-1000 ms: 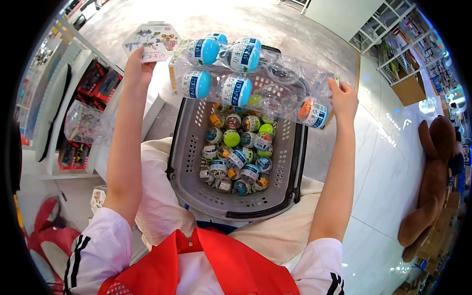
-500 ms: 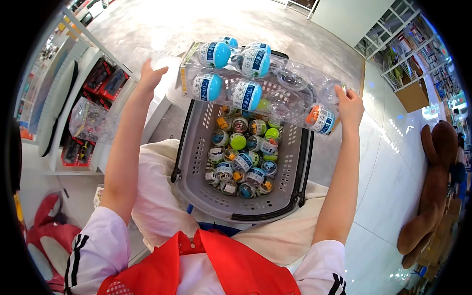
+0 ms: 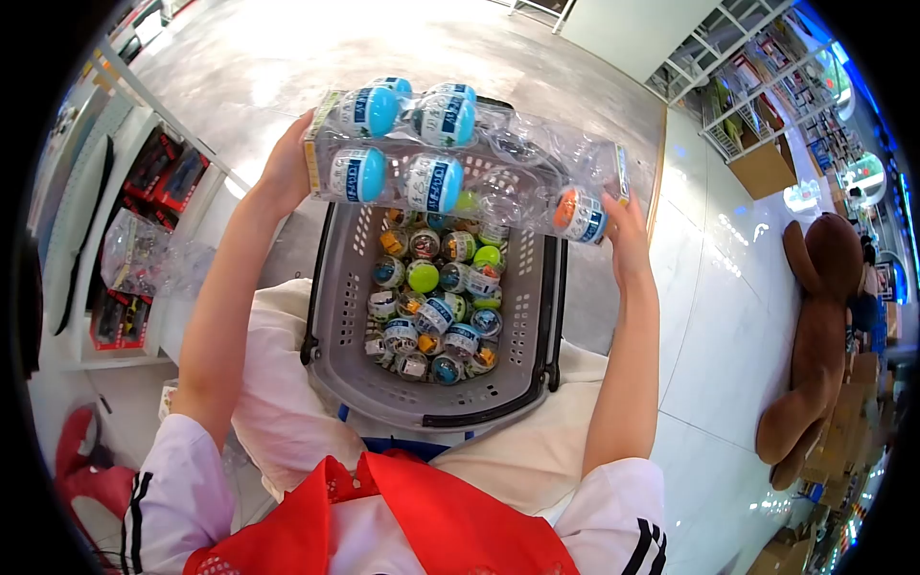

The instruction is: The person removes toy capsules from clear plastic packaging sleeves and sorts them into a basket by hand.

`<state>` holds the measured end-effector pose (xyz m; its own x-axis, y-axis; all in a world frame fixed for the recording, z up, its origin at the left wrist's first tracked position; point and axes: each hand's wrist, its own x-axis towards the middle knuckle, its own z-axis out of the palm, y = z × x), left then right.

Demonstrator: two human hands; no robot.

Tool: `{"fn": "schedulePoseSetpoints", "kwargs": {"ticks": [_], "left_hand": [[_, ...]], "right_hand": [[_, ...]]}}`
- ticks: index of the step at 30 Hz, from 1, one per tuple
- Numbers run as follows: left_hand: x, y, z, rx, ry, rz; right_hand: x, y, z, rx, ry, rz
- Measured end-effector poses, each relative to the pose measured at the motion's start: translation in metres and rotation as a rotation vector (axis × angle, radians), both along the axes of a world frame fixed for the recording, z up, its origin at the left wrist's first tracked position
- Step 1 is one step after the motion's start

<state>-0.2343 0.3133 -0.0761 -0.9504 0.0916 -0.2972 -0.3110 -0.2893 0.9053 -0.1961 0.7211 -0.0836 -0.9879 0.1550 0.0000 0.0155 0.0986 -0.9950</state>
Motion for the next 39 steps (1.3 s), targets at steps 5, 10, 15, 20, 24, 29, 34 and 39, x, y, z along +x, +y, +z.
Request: {"fn": "schedulePoseSetpoints", "kwargs": {"ticks": [5, 10, 15, 20, 24, 29, 34, 39], "left_hand": [[0.011, -0.018, 0.026, 0.026, -0.055, 0.076], [0.016, -0.02, 0.027, -0.069, 0.055, 0.027], [0.005, 0.003, 0.015, -0.569, 0.199, 0.156], [-0.006, 0.017, 0.003, -1.07, 0.437, 0.279], [-0.002, 0.035, 0.013, -1.438, 0.895, 0.425], [0.008, 0.063, 0.02, -1.593, 1.276, 0.235], [0.016, 0.083, 0.011, -1.646, 1.291, 0.141], [0.013, 0.082, 0.008, -1.599, 1.308, 0.151]], "right_hand": [[-0.002, 0.002, 0.014, 0.136, 0.014, 0.056], [-0.023, 0.004, 0.014, 0.433, -0.098, -0.208], [-0.036, -0.007, 0.005, 0.405, -0.103, -0.355], [-0.041, -0.005, 0.01, 0.581, -0.038, -0.383], [-0.037, -0.025, 0.02, 0.886, 0.393, -0.533], [-0.018, -0.07, 0.046, 1.353, 0.154, -0.389], [-0.018, -0.07, 0.05, 1.423, 0.054, -0.283], [-0.024, -0.057, 0.047, 1.4, 0.114, -0.205]]}}
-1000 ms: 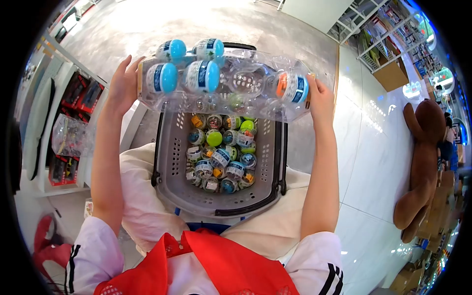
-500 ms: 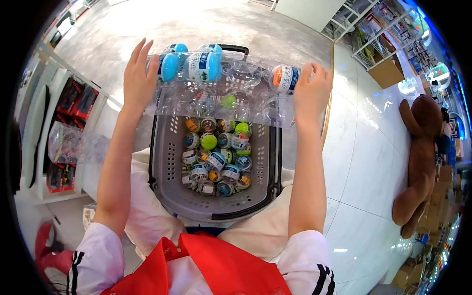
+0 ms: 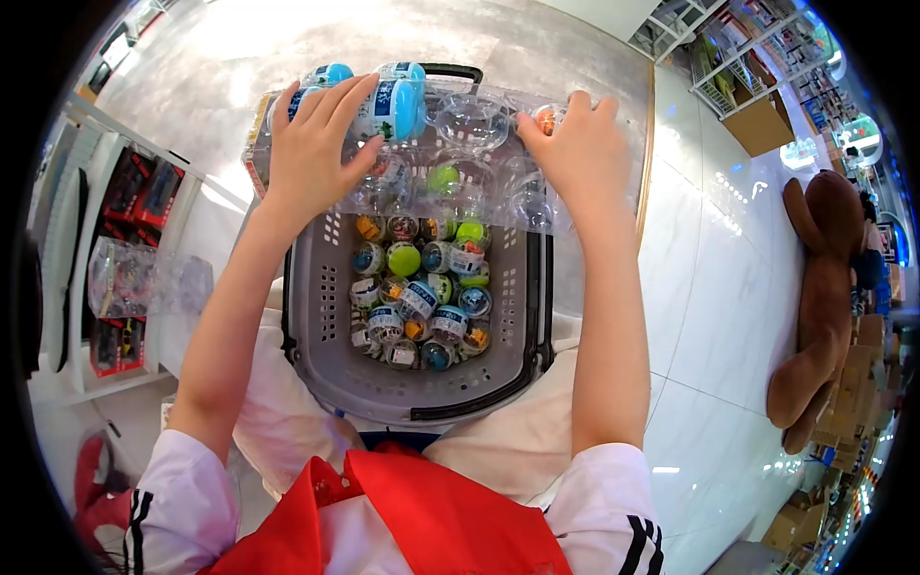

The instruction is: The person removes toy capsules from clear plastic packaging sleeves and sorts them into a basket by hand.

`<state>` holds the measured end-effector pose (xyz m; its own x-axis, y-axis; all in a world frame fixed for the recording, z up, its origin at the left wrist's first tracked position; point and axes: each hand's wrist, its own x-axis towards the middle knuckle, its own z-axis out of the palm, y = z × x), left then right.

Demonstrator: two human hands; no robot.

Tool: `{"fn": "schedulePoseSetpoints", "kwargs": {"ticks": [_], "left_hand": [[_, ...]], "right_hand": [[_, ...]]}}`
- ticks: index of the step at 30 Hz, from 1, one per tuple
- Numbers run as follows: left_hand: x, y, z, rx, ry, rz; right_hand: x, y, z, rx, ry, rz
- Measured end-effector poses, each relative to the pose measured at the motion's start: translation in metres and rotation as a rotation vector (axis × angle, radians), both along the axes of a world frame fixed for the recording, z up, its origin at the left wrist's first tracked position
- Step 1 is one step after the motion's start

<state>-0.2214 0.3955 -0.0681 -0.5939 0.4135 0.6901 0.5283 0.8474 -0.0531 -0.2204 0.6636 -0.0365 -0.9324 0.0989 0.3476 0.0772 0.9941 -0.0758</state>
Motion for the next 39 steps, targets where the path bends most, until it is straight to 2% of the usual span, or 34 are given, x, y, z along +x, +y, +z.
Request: {"fn": "schedulePoseSetpoints", "kwargs": {"ticks": [2, 5, 8, 9, 12, 13, 16, 18, 20, 23, 26, 30, 39], "left_hand": [[-0.001, 0.0, -0.001, 0.001, 0.01, -0.003], [-0.004, -0.001, -0.003, 0.004, 0.033, -0.011], [-0.006, -0.003, -0.005, 0.002, 0.059, -0.017], [-0.006, -0.003, -0.004, -0.008, 0.07, -0.015], [-0.007, -0.002, -0.003, -0.022, 0.071, 0.003], [-0.007, -0.001, -0.004, -0.024, 0.065, 0.011], [-0.011, -0.003, -0.007, -0.032, 0.095, 0.01], [-0.005, -0.002, 0.008, -0.031, 0.022, 0.024], [0.002, -0.001, 0.034, 0.021, -0.122, 0.022], [0.001, -0.001, 0.033, 0.004, -0.088, 0.037], [0.0, -0.003, 0.032, 0.005, -0.106, 0.031], [-0.001, -0.009, 0.033, 0.033, -0.137, -0.014], [-0.01, -0.037, 0.034, 0.115, -0.141, 0.04]], "right_hand": [[0.0, 0.002, -0.002, 0.015, 0.036, 0.017], [-0.02, 0.033, -0.007, -0.3, -0.028, 0.056], [-0.004, 0.058, 0.011, -1.278, -0.144, 0.224], [-0.004, 0.064, 0.005, -1.466, -0.13, 0.266], [0.009, 0.079, 0.007, -1.778, -0.338, 0.597], [0.026, 0.051, 0.018, -1.806, -0.231, 0.466], [0.041, 0.023, 0.009, -1.201, -0.667, 0.84], [0.06, -0.015, -0.002, -0.976, -0.88, 0.72], [0.069, -0.034, -0.035, -0.544, -0.822, 0.811], [0.08, -0.046, -0.079, -0.185, -0.758, 0.771], [0.08, -0.047, -0.123, -0.037, -0.776, 0.755], [0.083, -0.049, -0.167, 0.027, -0.777, 0.79], [0.088, -0.069, -0.189, 0.223, -0.781, 0.765]]}}
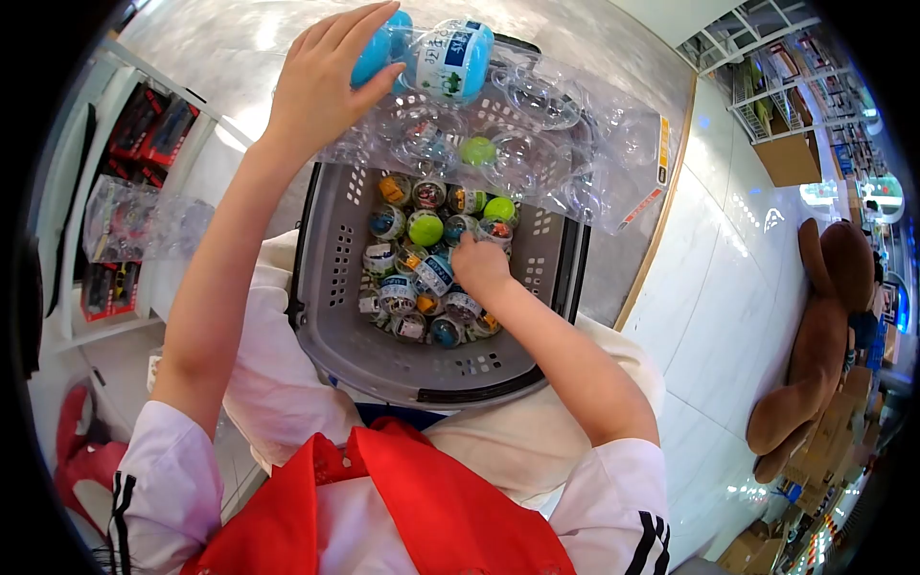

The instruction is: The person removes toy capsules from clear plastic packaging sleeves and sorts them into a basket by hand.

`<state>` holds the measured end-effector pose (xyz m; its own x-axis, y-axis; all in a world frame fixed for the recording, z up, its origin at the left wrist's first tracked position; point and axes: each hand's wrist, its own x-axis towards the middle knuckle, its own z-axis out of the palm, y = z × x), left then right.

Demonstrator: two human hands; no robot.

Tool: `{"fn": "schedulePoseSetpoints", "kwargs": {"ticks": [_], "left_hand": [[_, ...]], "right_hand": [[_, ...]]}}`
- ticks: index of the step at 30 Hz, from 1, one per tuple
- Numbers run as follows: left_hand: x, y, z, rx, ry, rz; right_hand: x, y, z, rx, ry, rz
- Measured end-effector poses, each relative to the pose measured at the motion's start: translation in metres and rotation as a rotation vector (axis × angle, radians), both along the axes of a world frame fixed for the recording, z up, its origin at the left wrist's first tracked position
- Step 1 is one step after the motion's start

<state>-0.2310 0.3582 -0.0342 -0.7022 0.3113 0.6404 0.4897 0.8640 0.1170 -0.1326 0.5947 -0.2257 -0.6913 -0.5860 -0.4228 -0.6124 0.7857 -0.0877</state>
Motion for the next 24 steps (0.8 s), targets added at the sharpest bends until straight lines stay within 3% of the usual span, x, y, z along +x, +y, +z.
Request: {"fn": "schedulePoseSetpoints", "kwargs": {"ticks": [4, 8, 10, 13, 15, 17, 20, 24], "left_hand": [[-0.006, -0.008, -0.026, 0.09, 0.014, 0.048], [-0.006, -0.018, -0.037, 0.124, -0.052, 0.034], [-0.005, -0.02, -0.036, 0.12, -0.052, 0.018], [-0.006, -0.022, -0.035, 0.123, -0.048, -0.009], [-0.007, -0.023, -0.035, 0.139, -0.041, -0.022], [-0.009, -0.021, -0.038, 0.167, -0.034, -0.037], [-0.01, -0.019, -0.042, 0.163, 0.015, 0.005], [-0.009, -0.016, -0.046, 0.191, 0.046, 0.005]], "right_hand": [[0.01, -0.009, -0.024, 0.07, 0.225, 0.021], [0.014, -0.01, -0.012, -0.083, 0.281, -0.014], [0.014, -0.023, 0.043, -0.125, 0.164, -0.06], [0.012, -0.045, 0.149, -0.432, -0.083, -0.264], [0.01, -0.049, 0.178, -0.764, 0.191, -0.456], [-0.012, -0.051, 0.197, -0.743, 0.645, -0.479], [-0.044, -0.065, 0.214, -0.54, 0.89, -0.571], [-0.068, -0.096, 0.216, -0.22, 0.654, -0.66]]}}
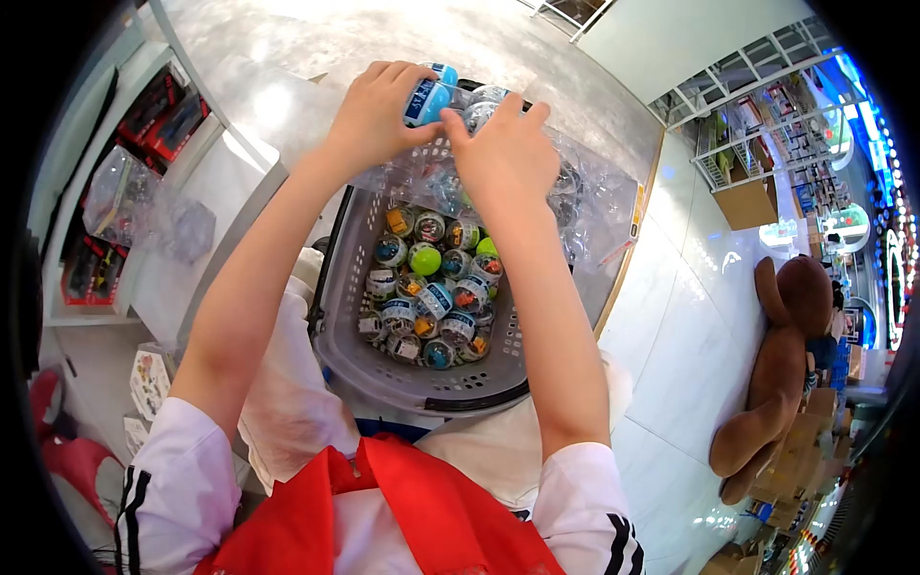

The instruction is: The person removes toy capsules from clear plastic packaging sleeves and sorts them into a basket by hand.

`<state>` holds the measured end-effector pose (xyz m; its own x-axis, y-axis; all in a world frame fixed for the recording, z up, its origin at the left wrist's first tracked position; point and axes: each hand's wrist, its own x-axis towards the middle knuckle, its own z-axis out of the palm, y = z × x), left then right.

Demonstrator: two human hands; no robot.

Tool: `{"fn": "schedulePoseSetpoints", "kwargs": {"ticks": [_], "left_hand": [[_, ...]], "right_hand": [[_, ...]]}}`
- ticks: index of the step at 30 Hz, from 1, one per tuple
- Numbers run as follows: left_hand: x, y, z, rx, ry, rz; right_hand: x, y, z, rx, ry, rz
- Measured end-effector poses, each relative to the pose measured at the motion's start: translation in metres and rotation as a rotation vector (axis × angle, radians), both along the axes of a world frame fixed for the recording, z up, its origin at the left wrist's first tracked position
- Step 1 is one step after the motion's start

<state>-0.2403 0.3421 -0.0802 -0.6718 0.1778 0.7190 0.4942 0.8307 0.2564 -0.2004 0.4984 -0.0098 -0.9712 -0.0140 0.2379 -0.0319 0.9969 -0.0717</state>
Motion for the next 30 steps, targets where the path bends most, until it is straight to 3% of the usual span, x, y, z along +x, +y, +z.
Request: {"fn": "schedulePoseSetpoints", "kwargs": {"ticks": [12, 15, 18, 21, 23, 25, 27, 29, 30], "left_hand": [[0.001, 0.002, -0.003, -0.034, -0.008, 0.042], [0.003, 0.002, -0.003, -0.031, -0.009, 0.029], [0.0, 0.002, -0.005, -0.037, 0.035, 0.031], [0.0, 0.0, -0.004, -0.052, 0.023, 0.039], [0.0, 0.001, -0.003, -0.071, -0.004, 0.047], [0.001, 0.002, 0.0, -0.075, -0.032, 0.053], [0.001, 0.001, -0.002, -0.094, -0.025, 0.052], [-0.005, 0.0, -0.006, -0.126, 0.016, 0.048], [-0.005, 0.0, -0.006, -0.132, 0.029, 0.046]], "right_hand": [[-0.032, 0.022, -0.028, -0.226, 0.022, 0.103], [-0.053, 0.038, -0.045, -0.191, 0.138, 0.106], [-0.046, 0.054, -0.012, -1.006, -0.395, 0.107], [-0.018, 0.067, -0.028, -1.476, -0.527, 0.344], [0.024, 0.058, -0.035, -1.651, -0.584, 0.421], [0.055, 0.046, -0.05, -1.455, -0.772, 0.581], [0.069, 0.037, -0.085, -1.009, -0.94, 0.602], [0.081, 0.026, -0.131, -0.664, -0.834, 0.624], [0.088, 0.021, -0.153, -0.637, -0.805, 0.619]]}}
